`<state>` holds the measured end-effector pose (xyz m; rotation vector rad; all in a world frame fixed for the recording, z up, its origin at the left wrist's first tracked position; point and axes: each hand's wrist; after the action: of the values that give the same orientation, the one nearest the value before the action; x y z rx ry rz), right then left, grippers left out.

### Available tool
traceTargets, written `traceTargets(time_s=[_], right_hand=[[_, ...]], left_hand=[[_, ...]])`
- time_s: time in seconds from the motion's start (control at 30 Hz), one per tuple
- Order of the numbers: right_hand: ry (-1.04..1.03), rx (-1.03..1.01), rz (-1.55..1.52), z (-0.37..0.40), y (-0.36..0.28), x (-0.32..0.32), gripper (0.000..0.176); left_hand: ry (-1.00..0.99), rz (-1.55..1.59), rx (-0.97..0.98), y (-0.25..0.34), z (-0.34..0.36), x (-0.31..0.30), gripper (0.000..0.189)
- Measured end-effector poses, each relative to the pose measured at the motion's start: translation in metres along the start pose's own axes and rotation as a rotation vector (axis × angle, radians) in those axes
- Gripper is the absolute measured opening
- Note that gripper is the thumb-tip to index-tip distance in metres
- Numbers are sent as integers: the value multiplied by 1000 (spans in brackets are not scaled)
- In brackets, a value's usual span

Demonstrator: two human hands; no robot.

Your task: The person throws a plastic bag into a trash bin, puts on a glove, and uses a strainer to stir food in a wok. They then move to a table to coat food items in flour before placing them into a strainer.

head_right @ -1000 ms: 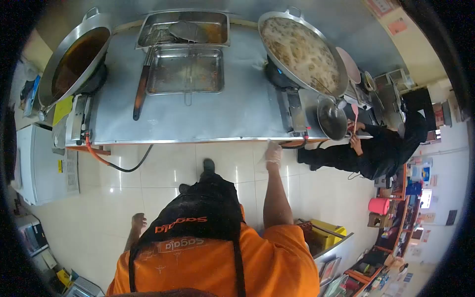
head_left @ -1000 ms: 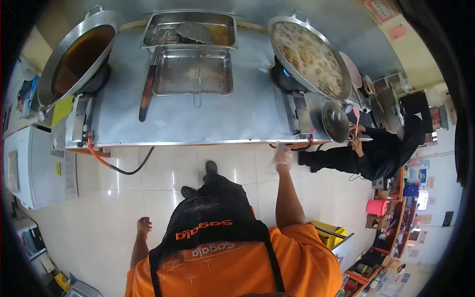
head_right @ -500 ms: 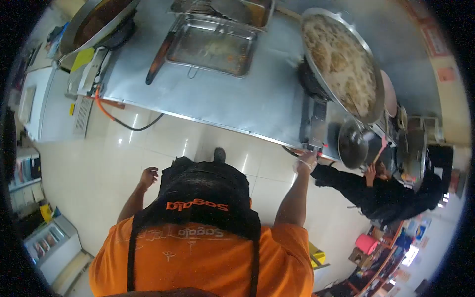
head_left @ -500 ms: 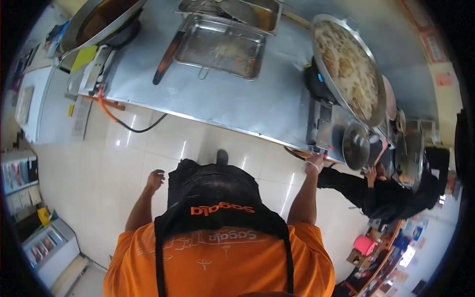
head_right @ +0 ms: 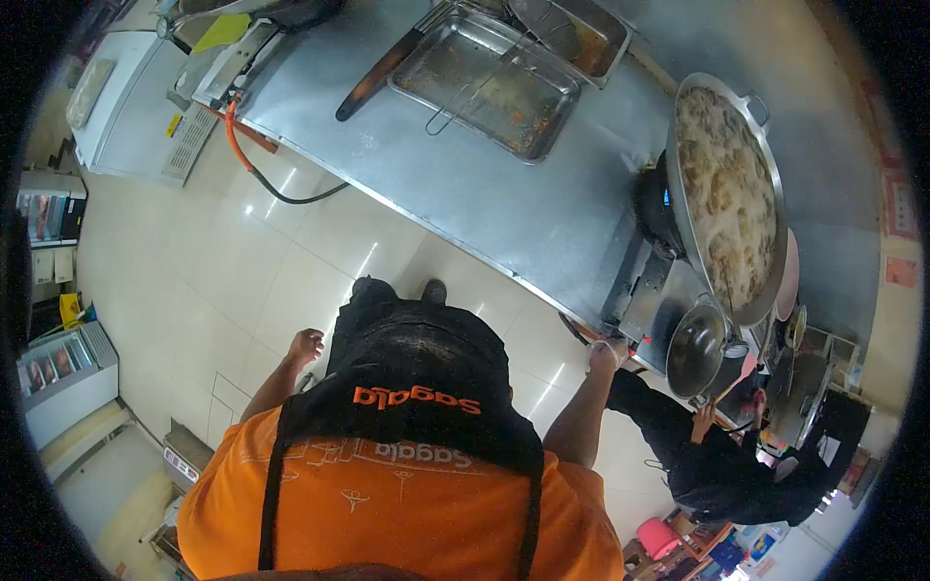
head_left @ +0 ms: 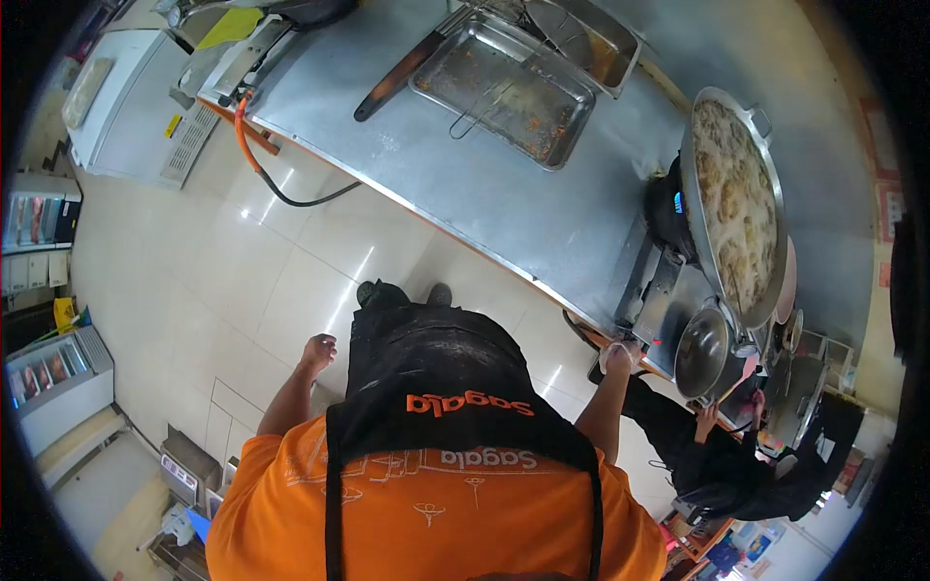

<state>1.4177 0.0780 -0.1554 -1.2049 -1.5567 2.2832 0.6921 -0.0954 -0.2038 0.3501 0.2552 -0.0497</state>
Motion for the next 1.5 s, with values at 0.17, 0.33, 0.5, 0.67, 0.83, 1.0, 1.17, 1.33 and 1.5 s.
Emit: traceTargets(time_s=[0.17, 0.33, 0.5, 0.67, 0.83, 1.0, 1.17, 1.33, 1.5], right_hand=[[-64, -4, -138, -8, 15, -3, 7], [-83, 293, -662, -16, 28, -4, 7], [80, 367, -558, -13, 13, 5, 14], [70, 419, -629, -11, 7, 3, 14], [-58, 94, -76, 7, -8, -4, 16], [46, 342, -591, 2, -11, 2, 17], [9, 306, -650, -5, 8, -2, 14], [-25, 334, -590, -11, 16, -3, 15], [-102, 364, -717, -5, 6, -6, 21]], left_hand=[[-22, -5, 14, 10, -4, 8, 27], [31, -42, 120, 40, 6, 7, 29], [54, -28, 126, 47, 3, -1, 29], [58, -41, 91, 43, 4, -1, 30], [33, -39, 49, 31, 3, 2, 31], [38, -27, 42, 21, 0, 5, 33], [9, -5, 30, 25, 6, 5, 31], [17, -23, 29, 31, 10, 7, 30], [51, -53, 78, 18, -1, 10, 28]])
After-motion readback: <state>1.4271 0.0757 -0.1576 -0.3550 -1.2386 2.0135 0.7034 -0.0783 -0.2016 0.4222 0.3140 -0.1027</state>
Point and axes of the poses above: each hand's wrist, its own z-axis away from the middle knuckle, its own x-axis out of the palm, y = z × x, and after that the axes turned 5 degrees about -x, right-handed
